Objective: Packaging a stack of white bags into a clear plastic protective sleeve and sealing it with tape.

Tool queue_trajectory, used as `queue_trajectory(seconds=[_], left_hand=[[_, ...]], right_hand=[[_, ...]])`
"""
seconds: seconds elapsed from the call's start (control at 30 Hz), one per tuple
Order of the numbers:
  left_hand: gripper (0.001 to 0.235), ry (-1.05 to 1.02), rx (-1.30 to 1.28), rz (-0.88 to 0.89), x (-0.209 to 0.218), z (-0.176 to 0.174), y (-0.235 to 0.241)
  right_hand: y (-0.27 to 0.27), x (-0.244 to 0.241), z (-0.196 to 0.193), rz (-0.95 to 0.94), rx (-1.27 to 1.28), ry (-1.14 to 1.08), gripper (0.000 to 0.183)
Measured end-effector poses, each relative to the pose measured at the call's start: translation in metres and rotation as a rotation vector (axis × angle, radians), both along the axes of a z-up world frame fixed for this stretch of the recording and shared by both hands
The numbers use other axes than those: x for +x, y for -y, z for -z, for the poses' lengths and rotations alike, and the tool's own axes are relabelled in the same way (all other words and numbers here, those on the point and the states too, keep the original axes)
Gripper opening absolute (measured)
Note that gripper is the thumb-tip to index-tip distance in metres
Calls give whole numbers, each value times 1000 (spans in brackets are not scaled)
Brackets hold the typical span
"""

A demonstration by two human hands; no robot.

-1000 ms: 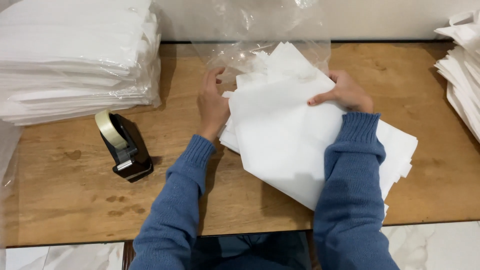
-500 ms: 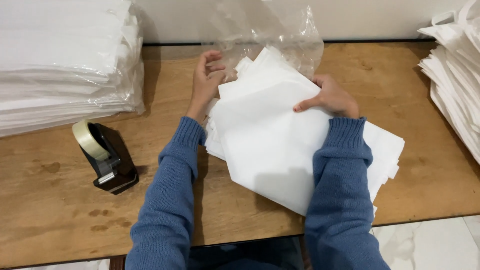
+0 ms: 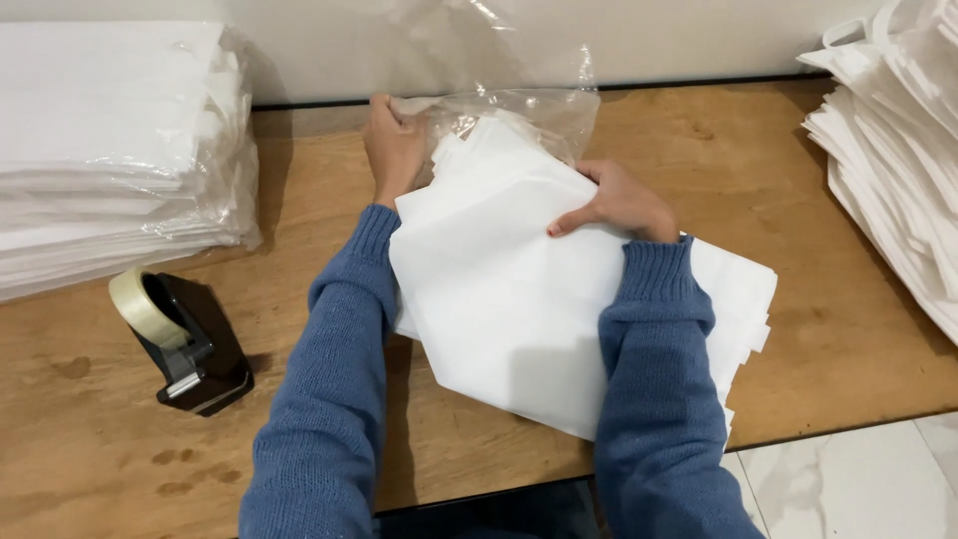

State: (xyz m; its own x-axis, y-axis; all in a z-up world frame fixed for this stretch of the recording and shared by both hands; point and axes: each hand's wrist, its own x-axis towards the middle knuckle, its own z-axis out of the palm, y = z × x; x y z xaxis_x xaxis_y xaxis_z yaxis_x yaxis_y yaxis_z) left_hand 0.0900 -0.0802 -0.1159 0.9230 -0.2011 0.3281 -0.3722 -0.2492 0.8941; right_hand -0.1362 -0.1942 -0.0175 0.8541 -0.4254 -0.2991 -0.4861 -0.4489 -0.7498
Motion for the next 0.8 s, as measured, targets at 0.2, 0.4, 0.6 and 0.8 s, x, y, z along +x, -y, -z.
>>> queue_trajectory(seconds=[0.2, 0.4, 0.6, 0.8], left_hand=[[21, 82, -549, 233, -26, -31, -25], [24, 359, -156, 428, -45, -45, -98], [30, 655, 314, 227, -41, 11, -113], [7, 6, -332, 114, -48, 30, -81]], right_hand=[[-2, 0, -7, 31, -82, -86, 53], [15, -1, 10, 17, -22, 29, 53], [23, -3, 23, 11, 0, 181, 49], [18, -5, 21, 45, 3, 182, 51]])
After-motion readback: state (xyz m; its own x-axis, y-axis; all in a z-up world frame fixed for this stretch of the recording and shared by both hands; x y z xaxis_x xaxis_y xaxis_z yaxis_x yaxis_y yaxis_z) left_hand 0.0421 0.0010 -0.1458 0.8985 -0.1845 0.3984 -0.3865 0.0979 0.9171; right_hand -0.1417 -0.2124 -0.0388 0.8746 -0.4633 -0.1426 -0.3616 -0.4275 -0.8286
